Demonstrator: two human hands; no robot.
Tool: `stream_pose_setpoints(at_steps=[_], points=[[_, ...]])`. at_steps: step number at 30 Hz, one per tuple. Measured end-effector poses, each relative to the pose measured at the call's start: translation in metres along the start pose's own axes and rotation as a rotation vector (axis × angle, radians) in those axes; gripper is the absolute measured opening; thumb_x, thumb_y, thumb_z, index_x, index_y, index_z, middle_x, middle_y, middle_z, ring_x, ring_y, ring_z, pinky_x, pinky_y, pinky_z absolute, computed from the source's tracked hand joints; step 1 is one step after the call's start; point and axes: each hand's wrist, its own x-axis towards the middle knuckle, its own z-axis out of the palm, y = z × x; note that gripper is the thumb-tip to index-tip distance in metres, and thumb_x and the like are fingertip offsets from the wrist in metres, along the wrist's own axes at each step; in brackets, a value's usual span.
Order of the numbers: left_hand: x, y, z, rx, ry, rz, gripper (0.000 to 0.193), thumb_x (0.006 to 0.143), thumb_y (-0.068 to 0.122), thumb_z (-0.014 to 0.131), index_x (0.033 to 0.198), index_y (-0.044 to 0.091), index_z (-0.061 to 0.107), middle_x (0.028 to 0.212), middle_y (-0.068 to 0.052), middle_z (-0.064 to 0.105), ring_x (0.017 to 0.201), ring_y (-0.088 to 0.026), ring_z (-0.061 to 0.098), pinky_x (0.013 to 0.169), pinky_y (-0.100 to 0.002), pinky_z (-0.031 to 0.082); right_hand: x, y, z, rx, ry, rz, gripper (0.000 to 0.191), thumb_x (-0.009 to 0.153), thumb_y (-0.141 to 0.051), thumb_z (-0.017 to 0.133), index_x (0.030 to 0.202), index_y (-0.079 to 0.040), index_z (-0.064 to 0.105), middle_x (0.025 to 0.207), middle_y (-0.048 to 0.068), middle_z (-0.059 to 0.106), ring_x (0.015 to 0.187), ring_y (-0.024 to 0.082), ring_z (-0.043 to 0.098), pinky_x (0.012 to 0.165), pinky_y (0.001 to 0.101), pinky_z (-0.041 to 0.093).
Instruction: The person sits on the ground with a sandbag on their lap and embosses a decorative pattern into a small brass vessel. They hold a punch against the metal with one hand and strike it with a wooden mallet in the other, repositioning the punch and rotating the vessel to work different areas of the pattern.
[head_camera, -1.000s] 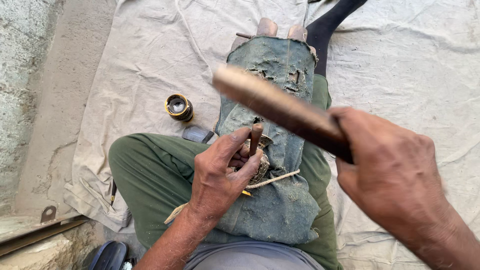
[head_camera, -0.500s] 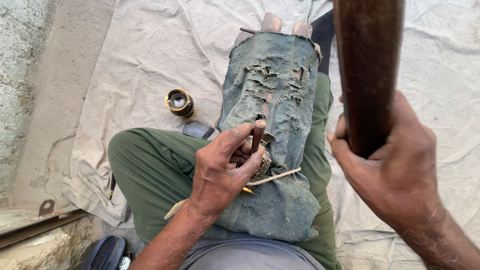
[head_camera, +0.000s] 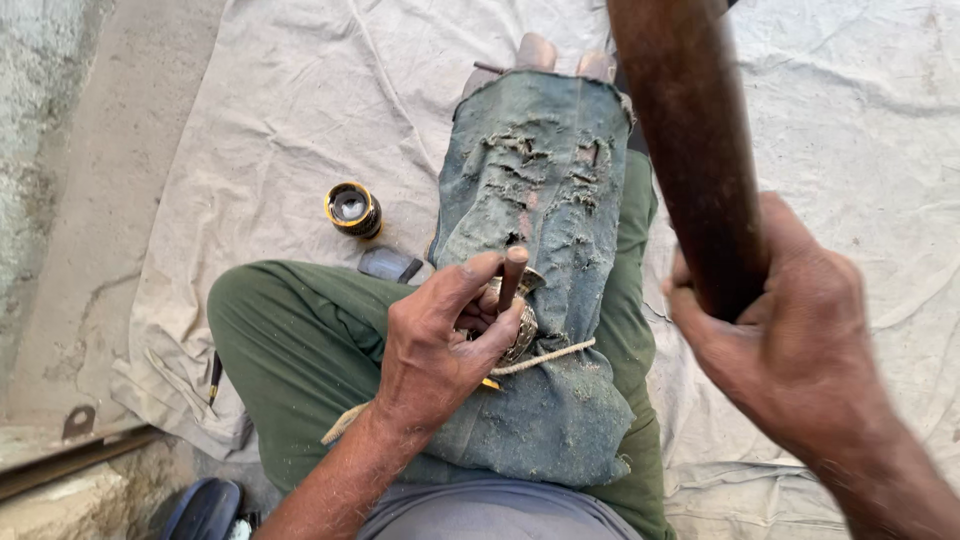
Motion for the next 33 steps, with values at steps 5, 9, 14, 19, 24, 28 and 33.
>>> stream_pose_setpoints(at_steps=[5,9,14,19,24,28,33], points=[[-0.004,0.008,0.000,-0.039,0.049,0.027,0.039,0.089,0.007,0.081,0.126,0.007,0.065,0.092,-0.004,0.068,0.082,-0.009,0.073,0.074,-0.023,0.067,-0.006,0.000,0.000,-0.218,0.001,-0.018,0.031,0.086,-0.014,0.075,0.116,-0.014,0.066,0.084,0.003,0.071,0.072,0.018,0.066,0.071,0.0357,0.060],[-0.008,0.015,-0.002,-0.088,0.054,-0.072,0.040,0.090,0.009,0.082,0.126,0.007,0.066,0.092,-0.005,0.071,0.082,-0.009,0.074,0.074,-0.024,0.066,-0.019,0.019,0.015,0.369,0.331,-0.120,0.035,0.085,-0.013,0.077,0.114,-0.004,0.060,0.091,0.009,0.067,0.084,0.018,0.070,0.071,0.0338,0.061],[-0.003,0.011,-0.003,-0.026,-0.034,-0.097,0.037,0.088,0.012,0.082,0.121,0.006,0.066,0.091,-0.005,0.074,0.081,-0.011,0.076,0.072,-0.026,0.064,-0.021,0.034,0.021,-0.025,0.120,0.041,0.040,0.085,-0.011,0.081,0.123,-0.009,0.065,0.082,0.005,0.073,0.070,0.018,0.070,0.065,0.0347,0.061],[-0.006,0.010,-0.001,-0.004,-0.033,-0.076,0.040,0.088,0.013,0.080,0.125,0.007,0.066,0.094,-0.006,0.072,0.082,-0.013,0.077,0.070,-0.028,0.065,-0.022,0.016,0.022,0.250,0.372,-0.215,0.031,0.088,-0.011,0.075,0.116,-0.006,0.060,0.092,0.007,0.072,0.079,0.016,0.073,0.072,0.0315,0.061],[-0.011,0.012,-0.001,0.038,-0.017,0.074,0.029,0.093,0.011,0.079,0.120,0.008,0.068,0.102,-0.006,0.073,0.088,-0.013,0.077,0.076,-0.027,0.066,-0.021,0.000,0.006,-0.325,0.046,-0.120,0.036,0.085,-0.011,0.077,0.119,-0.015,0.066,0.089,0.002,0.075,0.072,0.015,0.072,0.070,0.0335,0.061],[-0.006,0.010,0.000,0.031,0.017,0.071,0.034,0.088,0.011,0.081,0.119,0.005,0.068,0.102,-0.008,0.073,0.084,-0.014,0.075,0.075,-0.028,0.065,-0.015,-0.011,-0.004,-0.349,-0.048,-0.022,0.038,0.084,-0.010,0.076,0.119,-0.014,0.064,0.091,0.004,0.075,0.075,0.017,0.073,0.074,0.0366,0.062],[0.000,0.010,0.000,0.054,-0.019,0.010,0.032,0.086,0.012,0.082,0.114,0.004,0.069,0.093,-0.008,0.072,0.079,-0.013,0.074,0.069,-0.027,0.063,-0.008,-0.018,-0.009,0.160,0.195,-0.150,0.039,0.086,-0.010,0.073,0.123,-0.007,0.061,0.097,0.012,0.073,0.075,0.021,0.073,0.062,0.0357,0.063]])
